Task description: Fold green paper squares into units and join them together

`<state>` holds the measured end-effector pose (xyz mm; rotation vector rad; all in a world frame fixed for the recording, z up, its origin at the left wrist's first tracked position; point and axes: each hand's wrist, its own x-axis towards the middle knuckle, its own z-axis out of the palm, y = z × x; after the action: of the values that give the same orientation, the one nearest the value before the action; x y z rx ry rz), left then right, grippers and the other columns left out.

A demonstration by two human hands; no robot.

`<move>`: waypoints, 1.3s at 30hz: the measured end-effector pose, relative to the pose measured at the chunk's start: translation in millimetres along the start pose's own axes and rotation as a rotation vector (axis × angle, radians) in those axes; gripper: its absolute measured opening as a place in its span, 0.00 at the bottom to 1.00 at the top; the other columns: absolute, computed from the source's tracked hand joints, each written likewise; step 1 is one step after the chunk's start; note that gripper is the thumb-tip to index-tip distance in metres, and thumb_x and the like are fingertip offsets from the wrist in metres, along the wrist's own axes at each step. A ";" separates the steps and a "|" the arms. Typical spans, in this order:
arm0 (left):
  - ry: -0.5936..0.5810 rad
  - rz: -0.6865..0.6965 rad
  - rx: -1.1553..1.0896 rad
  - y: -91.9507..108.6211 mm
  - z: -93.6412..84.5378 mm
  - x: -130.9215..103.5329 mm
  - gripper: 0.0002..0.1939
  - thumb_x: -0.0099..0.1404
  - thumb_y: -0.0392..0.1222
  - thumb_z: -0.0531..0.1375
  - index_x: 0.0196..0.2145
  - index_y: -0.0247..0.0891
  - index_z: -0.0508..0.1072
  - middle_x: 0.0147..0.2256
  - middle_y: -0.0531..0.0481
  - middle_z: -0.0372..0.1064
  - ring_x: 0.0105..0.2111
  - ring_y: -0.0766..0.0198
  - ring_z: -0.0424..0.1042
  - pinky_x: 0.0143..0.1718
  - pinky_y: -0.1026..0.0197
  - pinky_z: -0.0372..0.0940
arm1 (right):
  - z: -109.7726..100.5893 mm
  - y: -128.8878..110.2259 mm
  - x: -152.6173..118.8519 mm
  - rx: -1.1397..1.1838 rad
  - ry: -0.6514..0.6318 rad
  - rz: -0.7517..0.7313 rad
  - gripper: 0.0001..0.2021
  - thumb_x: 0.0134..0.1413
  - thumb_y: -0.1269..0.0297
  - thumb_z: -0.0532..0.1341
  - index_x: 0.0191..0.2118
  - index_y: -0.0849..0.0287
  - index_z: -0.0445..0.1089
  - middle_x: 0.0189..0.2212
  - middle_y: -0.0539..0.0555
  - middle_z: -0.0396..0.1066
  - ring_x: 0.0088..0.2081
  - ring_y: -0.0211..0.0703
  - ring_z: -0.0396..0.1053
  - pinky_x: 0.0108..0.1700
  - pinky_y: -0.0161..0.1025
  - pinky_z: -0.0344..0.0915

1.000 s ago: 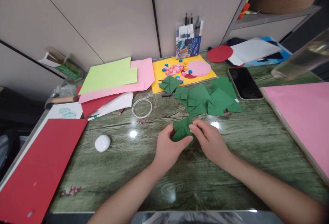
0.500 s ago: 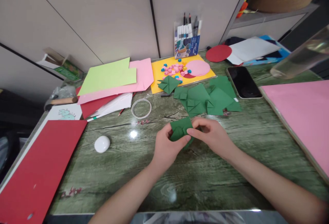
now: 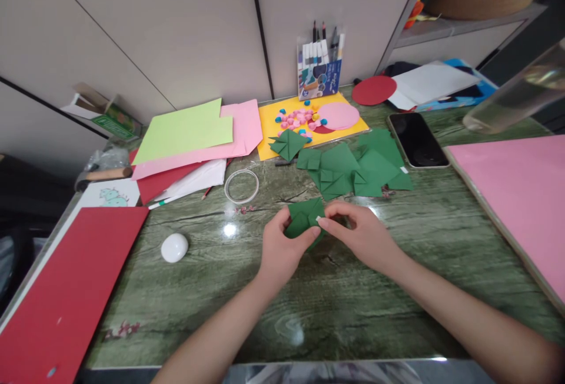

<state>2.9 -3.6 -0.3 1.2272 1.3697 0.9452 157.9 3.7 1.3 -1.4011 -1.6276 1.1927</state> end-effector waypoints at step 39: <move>0.018 0.043 0.070 2.0 -1.6 -6.0 0.08 0.52 0.39 0.62 0.31 0.36 0.69 0.28 0.53 0.69 0.31 0.65 0.67 0.33 0.64 0.61 | 2.3 -1.1 -11.5 -0.247 0.324 -0.311 0.04 0.48 0.69 0.63 0.31 0.52 0.73 0.36 0.53 0.62 0.40 0.43 0.65 0.42 0.43 0.64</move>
<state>1.4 -9.1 3.0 1.3085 1.4058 0.9461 157.7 -8.0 2.3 -1.3427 -1.7180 0.5698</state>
